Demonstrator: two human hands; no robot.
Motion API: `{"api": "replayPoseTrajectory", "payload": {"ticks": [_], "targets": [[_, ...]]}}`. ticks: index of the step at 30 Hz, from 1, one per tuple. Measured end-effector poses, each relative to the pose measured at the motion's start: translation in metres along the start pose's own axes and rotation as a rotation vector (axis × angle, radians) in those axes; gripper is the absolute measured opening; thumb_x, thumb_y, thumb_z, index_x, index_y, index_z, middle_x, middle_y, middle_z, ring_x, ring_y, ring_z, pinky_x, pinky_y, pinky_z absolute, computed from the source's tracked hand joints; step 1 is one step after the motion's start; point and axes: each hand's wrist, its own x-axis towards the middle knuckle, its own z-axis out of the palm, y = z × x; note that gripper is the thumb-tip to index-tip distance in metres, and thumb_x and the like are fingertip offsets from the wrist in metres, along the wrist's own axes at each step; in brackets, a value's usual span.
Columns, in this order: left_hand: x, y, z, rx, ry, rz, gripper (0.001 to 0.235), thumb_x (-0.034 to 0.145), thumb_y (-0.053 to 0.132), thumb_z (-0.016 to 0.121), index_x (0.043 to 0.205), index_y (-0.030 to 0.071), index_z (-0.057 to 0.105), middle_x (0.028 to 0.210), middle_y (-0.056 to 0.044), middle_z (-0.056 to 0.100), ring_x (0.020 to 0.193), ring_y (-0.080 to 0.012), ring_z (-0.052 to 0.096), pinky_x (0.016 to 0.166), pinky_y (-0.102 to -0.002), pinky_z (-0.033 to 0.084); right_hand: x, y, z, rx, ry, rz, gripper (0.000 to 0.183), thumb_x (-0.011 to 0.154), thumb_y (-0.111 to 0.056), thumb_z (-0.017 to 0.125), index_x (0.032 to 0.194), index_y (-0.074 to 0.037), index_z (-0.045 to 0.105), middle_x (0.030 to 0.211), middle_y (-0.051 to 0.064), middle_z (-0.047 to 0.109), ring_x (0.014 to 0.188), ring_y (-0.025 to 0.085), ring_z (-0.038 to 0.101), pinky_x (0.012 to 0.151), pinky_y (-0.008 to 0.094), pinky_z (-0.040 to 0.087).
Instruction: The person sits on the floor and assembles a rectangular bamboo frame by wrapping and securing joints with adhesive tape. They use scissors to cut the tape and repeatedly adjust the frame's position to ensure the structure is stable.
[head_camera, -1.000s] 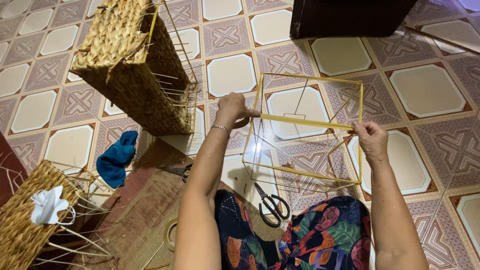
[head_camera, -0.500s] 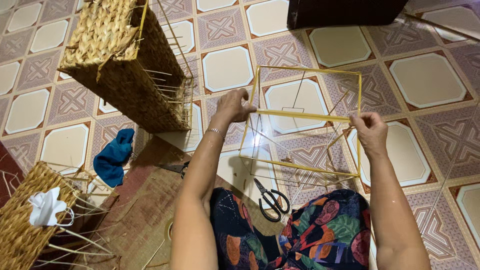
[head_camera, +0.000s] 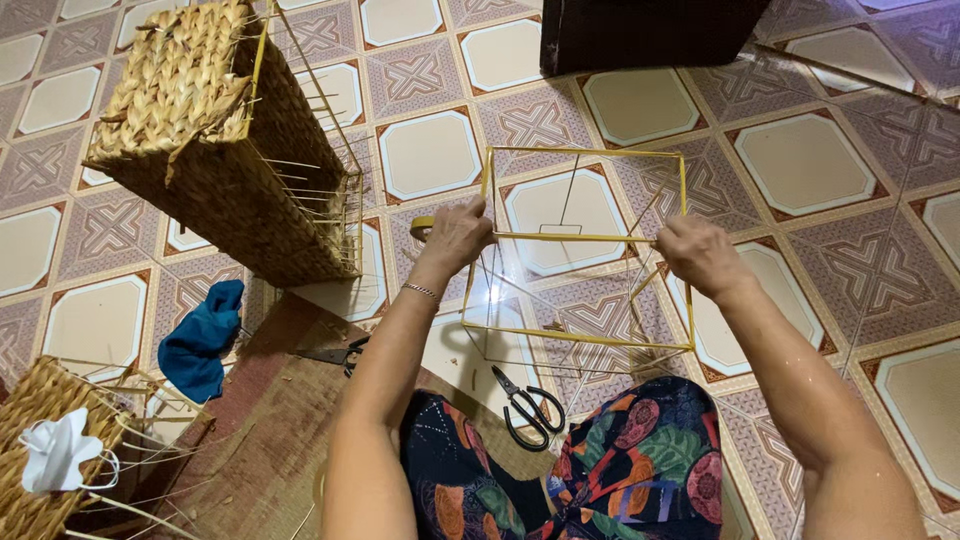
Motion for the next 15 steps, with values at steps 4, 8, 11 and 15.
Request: {"api": "replayPoseTrajectory", "payload": {"ticks": [4,8,11,15], "targets": [[0.006,0.009,0.014,0.164,0.077,0.072,0.016,0.079,0.022,0.073,0.067,0.013,0.07,0.101,-0.006,0.063,0.078,-0.0258,0.066,0.064,-0.046,0.047,0.01,0.008,0.039,-0.163,-0.165,-0.04,0.012,0.096,-0.005,0.058,0.085,-0.006,0.061,0.08,0.008,0.061,0.063,0.017,0.064,0.052,0.031,0.054],[0.003,0.028,0.035,0.119,0.064,0.036,0.019,0.087,0.02,0.07,0.07,0.013,0.069,0.095,-0.004,0.062,0.073,-0.0239,0.066,0.063,-0.044,0.046,0.022,0.027,0.046,-0.261,-0.165,0.048,0.013,0.099,-0.001,0.054,0.09,-0.006,0.062,0.084,0.008,0.063,0.067,0.017,0.062,0.057,0.033,0.055],[0.004,0.05,0.043,0.054,0.113,0.052,0.018,0.087,0.023,0.071,0.072,0.013,0.069,0.094,-0.003,0.062,0.071,-0.0238,0.066,0.061,-0.044,0.045,0.027,0.024,0.026,-0.282,-0.141,0.124,0.014,0.097,-0.006,0.054,0.088,-0.008,0.064,0.088,0.009,0.064,0.077,0.022,0.063,0.074,0.042,0.055],[-0.002,0.069,0.042,0.045,0.145,0.044,0.02,0.088,0.026,0.072,0.073,0.013,0.07,0.092,-0.003,0.062,0.073,-0.0236,0.066,0.06,-0.044,0.045,0.04,0.003,-0.011,-0.461,-0.3,0.028,0.02,0.097,-0.009,0.054,0.082,-0.011,0.066,0.081,0.007,0.064,0.085,0.021,0.061,0.096,0.051,0.046]]}}
